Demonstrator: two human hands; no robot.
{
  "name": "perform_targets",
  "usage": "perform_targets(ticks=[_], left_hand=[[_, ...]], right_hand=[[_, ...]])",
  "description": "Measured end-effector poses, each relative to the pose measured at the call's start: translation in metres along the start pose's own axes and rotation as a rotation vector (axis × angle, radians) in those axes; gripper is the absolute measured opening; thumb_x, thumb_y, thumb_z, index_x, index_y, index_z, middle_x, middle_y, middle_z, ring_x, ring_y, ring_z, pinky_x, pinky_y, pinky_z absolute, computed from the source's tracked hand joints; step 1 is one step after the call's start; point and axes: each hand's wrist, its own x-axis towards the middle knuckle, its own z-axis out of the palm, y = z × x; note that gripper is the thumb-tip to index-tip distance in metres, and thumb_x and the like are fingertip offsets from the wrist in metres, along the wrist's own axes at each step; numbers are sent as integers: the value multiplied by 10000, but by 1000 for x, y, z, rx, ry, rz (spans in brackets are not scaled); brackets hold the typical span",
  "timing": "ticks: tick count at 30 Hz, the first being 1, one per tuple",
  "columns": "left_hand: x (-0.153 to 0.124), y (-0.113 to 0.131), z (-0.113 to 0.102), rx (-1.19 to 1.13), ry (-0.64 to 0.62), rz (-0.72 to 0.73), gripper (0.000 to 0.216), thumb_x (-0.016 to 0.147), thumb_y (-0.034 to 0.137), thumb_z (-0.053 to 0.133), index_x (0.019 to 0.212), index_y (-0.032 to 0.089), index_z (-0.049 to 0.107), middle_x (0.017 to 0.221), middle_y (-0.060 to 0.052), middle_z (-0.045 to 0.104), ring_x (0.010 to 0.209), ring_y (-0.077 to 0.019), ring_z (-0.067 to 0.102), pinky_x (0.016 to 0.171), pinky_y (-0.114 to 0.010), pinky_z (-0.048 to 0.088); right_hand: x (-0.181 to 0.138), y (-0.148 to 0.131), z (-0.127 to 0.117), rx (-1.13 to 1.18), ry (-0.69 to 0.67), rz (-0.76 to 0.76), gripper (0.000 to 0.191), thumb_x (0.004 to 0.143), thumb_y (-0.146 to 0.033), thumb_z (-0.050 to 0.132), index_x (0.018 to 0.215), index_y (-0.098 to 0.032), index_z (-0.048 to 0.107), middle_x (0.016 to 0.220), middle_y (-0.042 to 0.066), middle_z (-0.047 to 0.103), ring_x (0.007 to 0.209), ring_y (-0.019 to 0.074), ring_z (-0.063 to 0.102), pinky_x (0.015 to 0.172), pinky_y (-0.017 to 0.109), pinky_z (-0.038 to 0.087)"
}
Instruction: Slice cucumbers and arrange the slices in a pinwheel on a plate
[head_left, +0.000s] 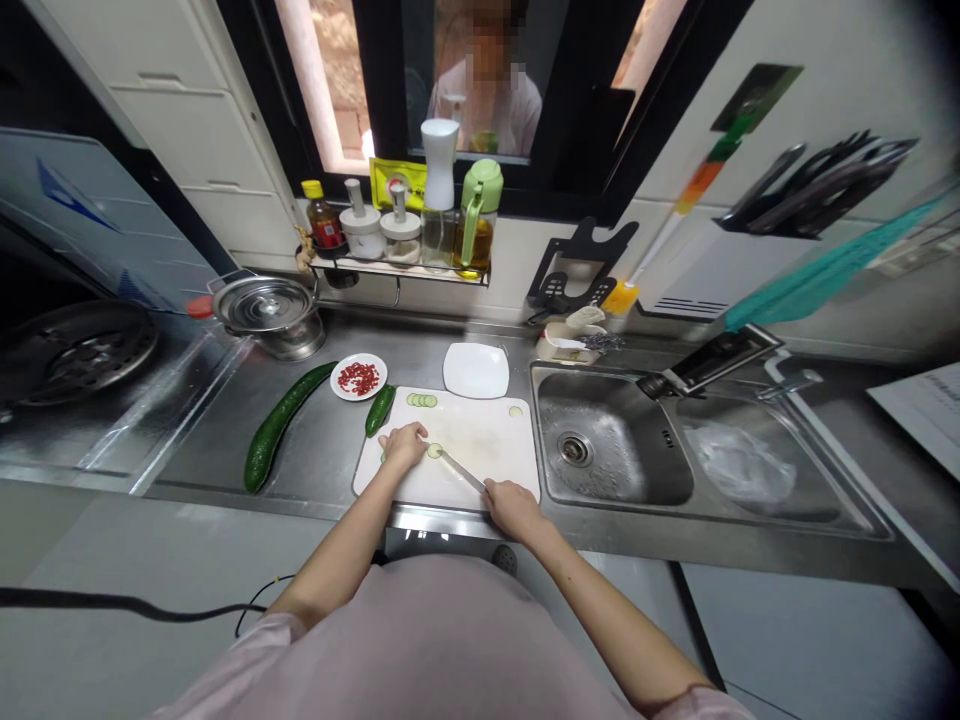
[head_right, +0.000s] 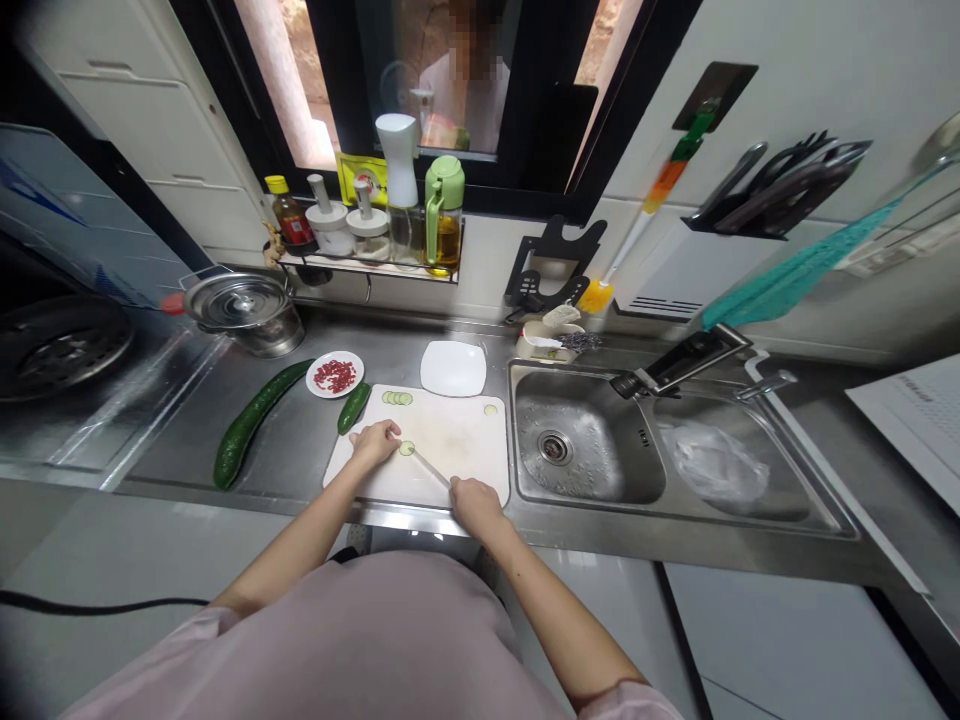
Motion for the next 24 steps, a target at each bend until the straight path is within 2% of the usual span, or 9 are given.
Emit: perform_targets(ticks=[10, 24], left_hand=[[-1, 0, -1, -17, 6, -6, 190, 732, 244, 613, 914, 287, 640, 932, 3, 723, 1025, -238, 591, 881, -395, 294], [4, -3, 3, -16, 5, -5, 182, 743, 250, 621, 919, 290, 645, 948, -4, 723, 1016, -237, 597, 888, -394, 295]], right_hand=[[4, -3, 3, -16, -10, -5, 295, 936, -166, 353, 1103, -137, 595, 1003, 178, 683, 966, 256, 657, 740, 311, 446], [15, -9, -2, -10, -7, -24, 312, 928, -142, 361, 1126, -131, 601, 1000, 175, 682, 989, 235, 653, 780, 307, 463]])
